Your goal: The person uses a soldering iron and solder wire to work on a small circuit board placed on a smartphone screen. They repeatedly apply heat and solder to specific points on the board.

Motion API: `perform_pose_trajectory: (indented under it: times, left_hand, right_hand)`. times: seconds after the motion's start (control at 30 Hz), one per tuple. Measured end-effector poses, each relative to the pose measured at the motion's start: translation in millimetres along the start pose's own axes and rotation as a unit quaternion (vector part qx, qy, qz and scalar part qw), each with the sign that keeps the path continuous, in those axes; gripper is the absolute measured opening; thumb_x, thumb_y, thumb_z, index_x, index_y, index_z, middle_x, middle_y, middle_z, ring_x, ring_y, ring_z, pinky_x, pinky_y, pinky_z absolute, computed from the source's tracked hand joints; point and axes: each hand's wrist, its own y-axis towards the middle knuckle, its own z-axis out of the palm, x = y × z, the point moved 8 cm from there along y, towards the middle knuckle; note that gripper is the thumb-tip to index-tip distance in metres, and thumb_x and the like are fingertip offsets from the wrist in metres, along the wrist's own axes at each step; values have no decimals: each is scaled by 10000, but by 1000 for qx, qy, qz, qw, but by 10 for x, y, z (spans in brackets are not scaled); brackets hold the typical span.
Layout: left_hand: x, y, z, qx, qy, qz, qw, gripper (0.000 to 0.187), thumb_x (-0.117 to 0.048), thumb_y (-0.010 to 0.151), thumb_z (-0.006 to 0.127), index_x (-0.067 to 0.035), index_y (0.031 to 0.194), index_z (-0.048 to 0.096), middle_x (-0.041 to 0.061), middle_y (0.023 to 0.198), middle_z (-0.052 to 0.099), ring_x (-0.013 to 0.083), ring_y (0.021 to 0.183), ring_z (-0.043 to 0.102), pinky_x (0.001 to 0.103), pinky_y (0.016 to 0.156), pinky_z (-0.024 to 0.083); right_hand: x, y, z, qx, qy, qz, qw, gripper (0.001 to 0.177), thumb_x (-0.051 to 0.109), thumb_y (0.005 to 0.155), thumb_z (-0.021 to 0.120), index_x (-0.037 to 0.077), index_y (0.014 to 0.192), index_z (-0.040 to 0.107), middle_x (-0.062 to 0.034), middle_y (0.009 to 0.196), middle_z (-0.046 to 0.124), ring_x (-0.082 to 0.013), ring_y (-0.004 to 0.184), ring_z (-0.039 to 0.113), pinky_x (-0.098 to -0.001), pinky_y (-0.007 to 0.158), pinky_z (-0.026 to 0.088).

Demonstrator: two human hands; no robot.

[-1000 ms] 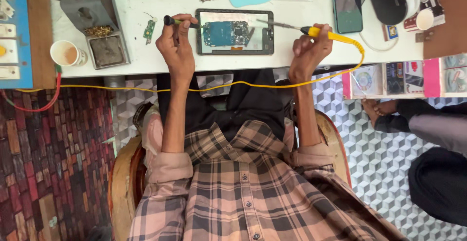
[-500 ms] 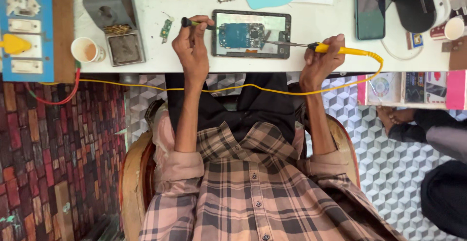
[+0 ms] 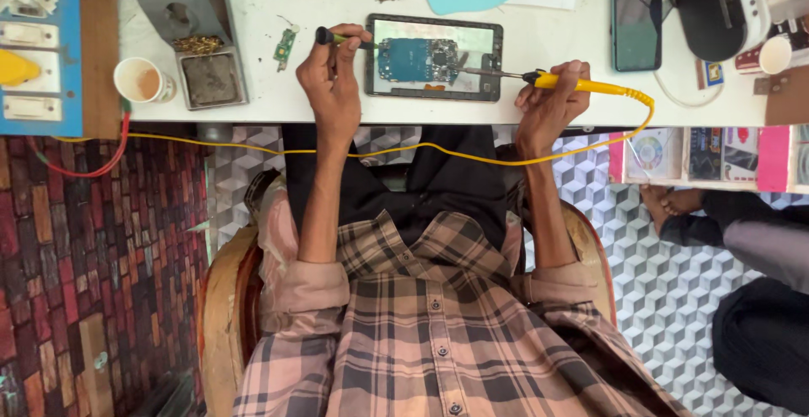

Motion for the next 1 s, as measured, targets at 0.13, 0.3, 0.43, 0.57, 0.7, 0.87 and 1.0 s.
perform_pose_trajectory:
  times: [0.13, 0.3, 0.43, 0.57, 0.7, 0.87, 1.0]
  left_hand:
    - [24, 34, -10, -3, 35, -24, 999, 185, -169, 1117, 604, -30, 1138, 726, 3, 929, 753, 36, 584, 332, 267, 528, 253]
    - [-25, 7, -18, -7, 28, -1, 1000, 196, -184, 1120, 601, -29, 1146, 717, 5, 938, 753, 37, 594, 341, 266, 540, 265]
    - [-30, 79, -6, -2, 44, -7, 999, 188, -175, 1119, 612, -35, 1133, 737, -2, 883, 730, 43, 596, 329, 270, 546, 250]
    - [-36, 30, -20, -4, 41, -3, 999, 192, -185, 1109, 613, -31, 1147, 721, 6, 931, 763, 37, 594, 350, 267, 537, 268]
    - [-55, 39, -6, 1, 44, 0, 999, 199, -188, 1114, 599, -41, 1140, 731, 8, 938, 770, 33, 584, 342, 266, 536, 266]
    - [-66, 15, -16, 1, 26, -6, 1000, 216, -203, 1118, 609, -28, 1154, 730, 5, 932, 758, 32, 613, 386, 263, 551, 286]
    - [-86, 38, -10, 0, 36, -9, 999, 228, -205, 1097, 625, -15, 1151, 737, 10, 915, 757, 31, 596, 350, 258, 537, 269]
  right_hand:
    - [44, 9, 56, 16, -26, -19, 999, 376, 379, 1132, 518, 56, 943, 483, -29, 606, 367, -130, 462, 379, -305, 458, 431]
    - [6, -7, -13, 4, -12, -9, 1000, 368, 363, 1132, 517, 46, 948, 487, -29, 610, 367, -141, 468, 393, -310, 470, 445]
    - [5, 54, 27, 12, -16, -20, 1000, 375, 369, 1131, 528, 47, 946, 487, -32, 608, 365, -135, 461, 378, -304, 456, 428]
    - [9, -1, -9, 4, -23, -17, 1000, 385, 383, 1130, 521, 44, 950, 492, -32, 605, 372, -139, 461, 394, -301, 465, 440]
    - [48, 19, 41, 16, -31, -18, 999, 391, 390, 1132, 516, 43, 955, 488, -27, 610, 369, -135, 465, 394, -293, 462, 435]
    - [45, -3, 40, 18, -37, -14, 999, 388, 387, 1135, 500, 42, 957, 483, -27, 619, 375, -134, 466, 405, -284, 459, 426]
    - [70, -13, 45, 17, -37, -24, 999, 353, 339, 1144, 496, 41, 955, 481, -23, 618, 380, -118, 467, 389, -282, 464, 432]
